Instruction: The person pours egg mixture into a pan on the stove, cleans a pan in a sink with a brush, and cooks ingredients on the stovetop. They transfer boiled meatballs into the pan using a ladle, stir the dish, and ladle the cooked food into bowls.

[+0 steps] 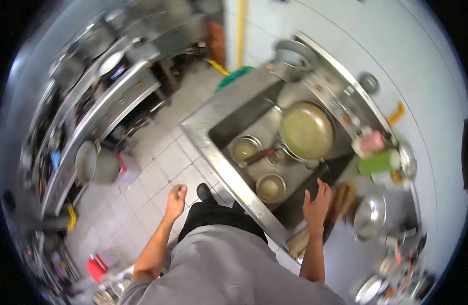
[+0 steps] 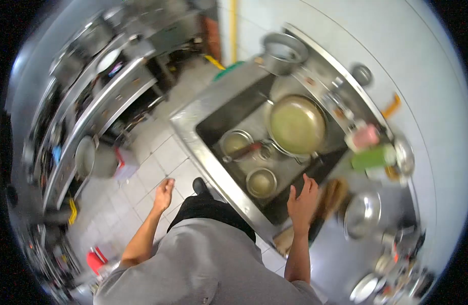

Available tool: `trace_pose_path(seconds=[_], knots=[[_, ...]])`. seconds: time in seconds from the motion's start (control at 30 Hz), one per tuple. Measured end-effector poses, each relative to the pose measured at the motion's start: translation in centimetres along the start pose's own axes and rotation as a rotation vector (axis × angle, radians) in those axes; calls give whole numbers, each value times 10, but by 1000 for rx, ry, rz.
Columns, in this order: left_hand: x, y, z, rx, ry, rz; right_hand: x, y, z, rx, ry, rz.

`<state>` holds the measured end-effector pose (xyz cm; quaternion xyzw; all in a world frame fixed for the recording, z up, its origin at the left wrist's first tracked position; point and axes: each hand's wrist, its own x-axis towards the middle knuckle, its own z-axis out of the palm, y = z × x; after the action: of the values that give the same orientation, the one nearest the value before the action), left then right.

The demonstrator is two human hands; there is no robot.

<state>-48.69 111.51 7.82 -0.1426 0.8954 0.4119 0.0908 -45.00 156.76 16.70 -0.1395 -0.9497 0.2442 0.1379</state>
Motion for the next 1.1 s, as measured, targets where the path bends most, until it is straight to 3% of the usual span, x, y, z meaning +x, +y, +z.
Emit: trace_pose_path(seconds=[0.13, 0.2, 0.27, 0.3, 0.37, 0.47, 0.53, 0.57, 0.6, 0.67, 0.73, 0.8, 0.83, 0.9, 0.93, 1.0, 1.1], knots=[[-62, -176, 2, 323, -178, -300, 29, -71, 34, 265, -103, -239], [-96, -258, 9, 467, -421, -299, 32, -107, 44, 359, -287, -315], [-141, -273, 13, 72, -74, -643, 28, -138, 65, 404, -322, -456], [-152, -269, 9, 49, -51, -656, 24, -156, 71, 400, -407, -474], [-167, -256, 7, -596, 149, -977, 11, -188, 87, 397, -504, -520], [-159, -250, 4, -734, 336, -860, -14, -219, 130, 451, -729, -615], [-147, -219, -27, -753, 345, -815, -29, -237, 161, 366, -1037, -674], [-140, -208, -41, -715, 333, -737, -36, -247, 177, 337, -1224, -576], [-132, -205, -53, -675, 319, -659, -46, -245, 207, 327, -1234, -596], [-116, -212, -73, -689, 371, -588, -68, -221, 279, 242, -1473, -513], [-102, -220, -102, -694, 438, -522, -82, -219, 313, -140, -1560, -571], [-102, -220, -141, -614, 552, -387, -96, -208, 346, -132, -1866, -316], [-106, -221, -162, -629, 598, -417, -99, -203, 361, -167, -1893, -360], [-122, -225, -206, -522, 765, -391, -98, -209, 383, -98, -1820, -149], [-135, -231, -222, -528, 804, -417, -93, -221, 394, -124, -1844, -188], [-165, -246, -254, -457, 1125, -342, -89, -259, 400, -286, -1756, -354], [-235, -257, -293, -318, 1444, -450, -96, -321, 409, -410, -1773, -402]])
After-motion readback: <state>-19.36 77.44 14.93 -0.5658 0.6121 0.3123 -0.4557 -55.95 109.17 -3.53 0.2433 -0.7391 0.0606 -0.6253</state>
